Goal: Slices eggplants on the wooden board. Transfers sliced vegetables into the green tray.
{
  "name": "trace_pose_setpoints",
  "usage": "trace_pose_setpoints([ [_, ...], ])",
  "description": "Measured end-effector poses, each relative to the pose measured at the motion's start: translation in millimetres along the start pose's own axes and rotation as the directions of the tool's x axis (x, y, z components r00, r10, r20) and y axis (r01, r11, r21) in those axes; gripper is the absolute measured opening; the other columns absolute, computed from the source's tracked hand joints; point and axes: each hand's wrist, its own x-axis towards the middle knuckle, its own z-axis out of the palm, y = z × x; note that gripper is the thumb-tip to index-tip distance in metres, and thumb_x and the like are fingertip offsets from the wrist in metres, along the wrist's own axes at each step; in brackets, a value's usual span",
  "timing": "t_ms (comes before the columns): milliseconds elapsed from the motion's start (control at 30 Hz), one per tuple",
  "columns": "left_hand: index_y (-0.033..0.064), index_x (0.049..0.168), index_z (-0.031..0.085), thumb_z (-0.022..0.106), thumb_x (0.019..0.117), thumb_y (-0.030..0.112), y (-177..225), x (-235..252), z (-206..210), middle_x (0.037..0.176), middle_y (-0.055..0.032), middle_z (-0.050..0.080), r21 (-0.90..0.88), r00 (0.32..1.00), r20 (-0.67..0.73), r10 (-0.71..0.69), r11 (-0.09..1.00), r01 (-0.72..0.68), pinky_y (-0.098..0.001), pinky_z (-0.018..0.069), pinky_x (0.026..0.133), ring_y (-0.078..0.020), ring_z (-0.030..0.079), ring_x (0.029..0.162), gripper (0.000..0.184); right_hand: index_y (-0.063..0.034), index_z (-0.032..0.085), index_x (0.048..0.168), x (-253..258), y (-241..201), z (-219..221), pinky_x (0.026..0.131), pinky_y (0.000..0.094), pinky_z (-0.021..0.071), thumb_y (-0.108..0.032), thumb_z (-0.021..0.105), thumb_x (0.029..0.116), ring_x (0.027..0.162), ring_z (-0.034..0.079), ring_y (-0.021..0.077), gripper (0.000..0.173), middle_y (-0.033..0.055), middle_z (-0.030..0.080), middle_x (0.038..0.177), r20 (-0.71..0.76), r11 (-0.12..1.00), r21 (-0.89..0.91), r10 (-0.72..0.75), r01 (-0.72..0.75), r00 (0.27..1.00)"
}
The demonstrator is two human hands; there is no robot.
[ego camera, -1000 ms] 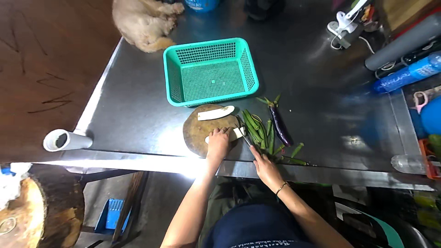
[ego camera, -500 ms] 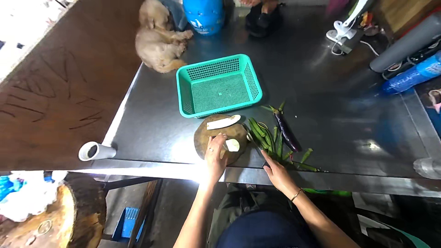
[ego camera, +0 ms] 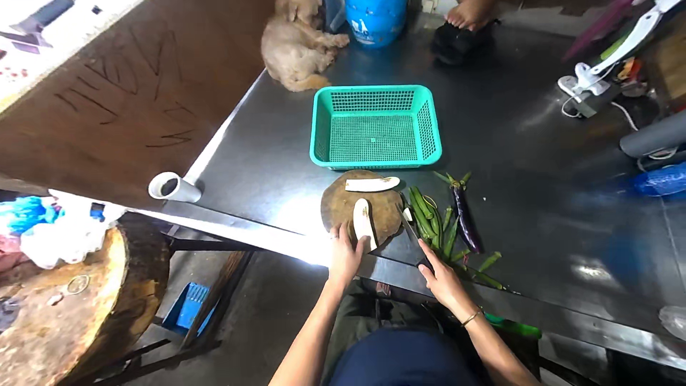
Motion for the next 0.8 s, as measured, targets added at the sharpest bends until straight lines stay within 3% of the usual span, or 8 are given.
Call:
trace_pose_setpoints([
  [67, -0.0029, 0.141, 0.055, 0.073, 0.089, 0.049, 8.9, 4.3, 3.9, 0.131, -0.0286, 0.059, 0.011, 0.998, 0.007, -0.07, 0.998, 0.069, -0.0559, 0.0482, 0.103, -0.0435, 0.06, 0.119, 0.076, -0.029, 0.023, 0.166, 1.5, -8.3, -2.6, 0.077, 0.0423, 0.0579, -0.019, 0.047, 0.1098, 0.083, 0.07, 0.0257, 0.062, 0.0128, 0.057, 0.148, 0.034, 1.0, -0.01, 0.002, -0.002, 0.999],
  [133, -0.005, 0.14, 0.055, 0.074, 0.09, 0.044, 16.4, 10.7, 5.1, 0.124, -0.0293, 0.062, 0.003, 0.994, 0.032, -0.106, 0.994, 0.106, -0.0563, 0.0489, 0.102, -0.0446, 0.062, 0.115, 0.072, -0.0291, 0.022, 0.166, 2.6, -16.0, -4.1, 0.079, 0.042, 0.0577, -0.02, 0.047, 0.1101, 0.084, 0.07, 0.0258, 0.062, 0.0135, 0.057, 0.147, 0.057, 1.0, -0.016, 0.0, 0.001, 0.998],
  [233, -0.0039, 0.142, 0.053, 0.074, 0.0932, 0.037, 24.8, 28.3, 1.3, 0.127, -0.0298, 0.061, -0.011, 0.978, 0.084, -0.189, 0.982, 0.19, -0.0591, 0.0484, 0.101, -0.0464, 0.061, 0.117, 0.067, -0.0271, 0.023, 0.166, 4.2, -22.0, -2.2, 0.077, 0.0405, 0.0575, -0.02, 0.046, 0.1101, 0.082, 0.069, 0.0249, 0.061, 0.0155, 0.059, 0.143, 0.061, 1.0, -0.001, -0.018, 0.018, 0.998],
  [367, -0.0016, 0.148, 0.045, 0.073, 0.0941, 0.044, 38.3, 62.5, -12.6, 0.133, -0.0302, 0.059, 0.057, 0.949, 0.219, -0.226, 0.974, 0.219, -0.0637, 0.048, 0.1, -0.0477, 0.059, 0.121, 0.076, -0.0279, 0.022, 0.166, 3.9, -24.3, 3.5, 0.076, 0.04, 0.057, -0.02, 0.047, 0.1098, 0.08, 0.068, 0.0243, 0.062, 0.0165, 0.06, 0.14, 0.077, 1.0, 0.025, -0.017, 0.015, 0.997],
  [433, -0.0005, 0.143, 0.048, 0.069, 0.0954, 0.049, 44.8, 76.1, -14.2, 0.131, -0.0297, 0.059, 0.156, 0.925, 0.302, -0.23, 0.969, 0.19, -0.0638, 0.05, 0.096, -0.0471, 0.061, 0.119, 0.072, -0.0284, 0.022, 0.166, 2.9, -24.0, 6.5, 0.076, 0.0401, 0.0569, -0.021, 0.047, 0.1099, 0.081, 0.068, 0.0247, 0.061, 0.0174, 0.061, 0.138, 0.084, 1.0, 0.031, -0.009, 0.006, 0.996],
  [533, -0.0011, 0.133, 0.058, 0.075, 0.0924, 0.043, 44.8, 91.1, -17.9, 0.127, -0.0275, 0.062, 0.182, 0.88, 0.396, -0.262, 0.962, 0.205, -0.0628, 0.0494, 0.098, -0.0447, 0.062, 0.119, 0.062, -0.0296, 0.023, 0.166, 1.6, -24.8, 9.3, 0.074, 0.0396, 0.0571, -0.022, 0.047, 0.1098, 0.076, 0.067, 0.0235, 0.061, 0.0173, 0.064, 0.132, 0.069, 0.999, 0.034, -0.025, 0.022, 0.997],
  [700, -0.0042, 0.123, 0.057, 0.078, 0.0918, 0.026, 12.2, 89.4, -39.0, 0.108, -0.0246, 0.066, -0.239, 0.921, 0.269, -0.282, 0.907, 0.348, -0.0586, 0.0518, 0.09, -0.038, 0.066, 0.1, 0.049, -0.0265, 0.026, 0.165, 0.8, -34.0, 9.4, 0.071, 0.0355, 0.0579, -0.023, 0.049, 0.1091, 0.07, 0.066, 0.0189, 0.061, 0.0161, 0.069, 0.119, -0.009, 0.994, 0.06, -0.096, 0.097, 0.995],
  [800, 0.0011, 0.134, 0.051, 0.073, 0.0962, 0.027, -9.5, 82.7, -53.9, 0.107, -0.022, 0.067, -0.394, 0.93, 0.088, -0.358, 0.845, 0.362, -0.0542, 0.0538, 0.084, -0.033, 0.067, 0.091, 0.051, -0.0217, 0.027, 0.165, 6.8, -39.9, 10.1, 0.073, 0.0377, 0.0588, -0.021, 0.047, 0.1097, 0.073, 0.069, 0.0218, 0.059, 0.0174, 0.069, 0.121, 0.031, 0.992, 0.034, -0.122, 0.121, 0.992],
])
